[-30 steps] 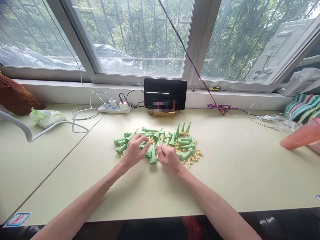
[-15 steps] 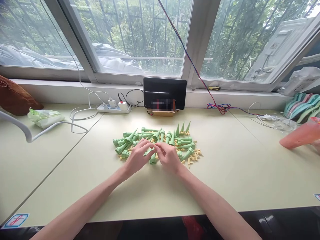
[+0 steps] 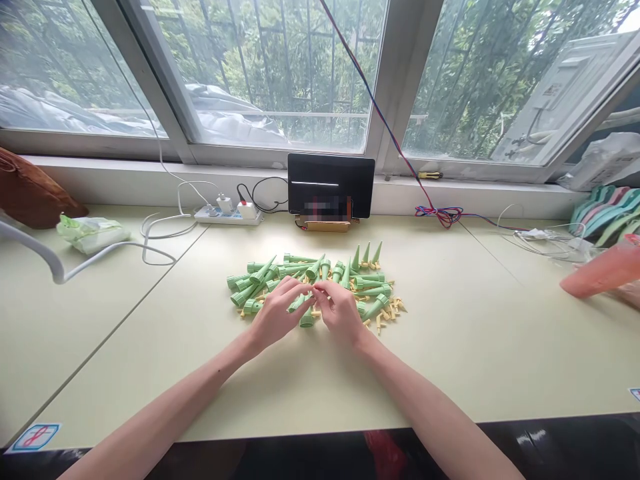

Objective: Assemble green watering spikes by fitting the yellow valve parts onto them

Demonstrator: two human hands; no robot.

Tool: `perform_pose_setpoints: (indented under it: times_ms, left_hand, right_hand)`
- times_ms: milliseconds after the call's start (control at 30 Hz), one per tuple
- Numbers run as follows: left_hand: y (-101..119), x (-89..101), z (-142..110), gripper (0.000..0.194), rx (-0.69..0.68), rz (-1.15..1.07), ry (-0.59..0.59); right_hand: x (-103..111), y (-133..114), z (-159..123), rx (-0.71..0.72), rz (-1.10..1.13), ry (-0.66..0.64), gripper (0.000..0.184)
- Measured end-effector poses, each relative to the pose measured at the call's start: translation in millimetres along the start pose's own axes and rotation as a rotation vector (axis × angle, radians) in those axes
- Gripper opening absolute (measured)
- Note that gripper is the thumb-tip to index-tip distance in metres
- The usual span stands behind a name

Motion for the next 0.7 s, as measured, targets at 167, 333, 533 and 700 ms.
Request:
perform_pose_setpoints:
  times_ms: [167, 333, 533, 700]
  left_hand:
    - [-4, -0.1, -3, 0.02, 0.05, 0.052, -0.003]
    - [-5, -7.7, -6, 0.013, 0.055, 0.133, -0.087]
    - [0, -17.8, -7, 0.02, 0.021, 0.262, -0.208]
    - [-3, -24.0, -11, 0.027, 0.054, 0.248, -0.282]
  right_hand:
    - [12, -4, 2, 0.023, -0.057, 0.125, 0.019]
    - [21, -2, 3, -0.007, -0.117, 0.218, 0.021]
    - [20, 3, 2, -0.025, -0.114, 0.214, 0.022]
    - [18, 5, 1, -0.03, -0.107, 0.191, 0.024]
Point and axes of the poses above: each hand's wrist, its own z-axis towards the middle knuckle, its own x-axis out of the back of the hand, y = z × x, the point moved 8 cm from there along z, towards the middle knuckle, and after that the axes turned 4 degrees about y, right-handed, at the moved point
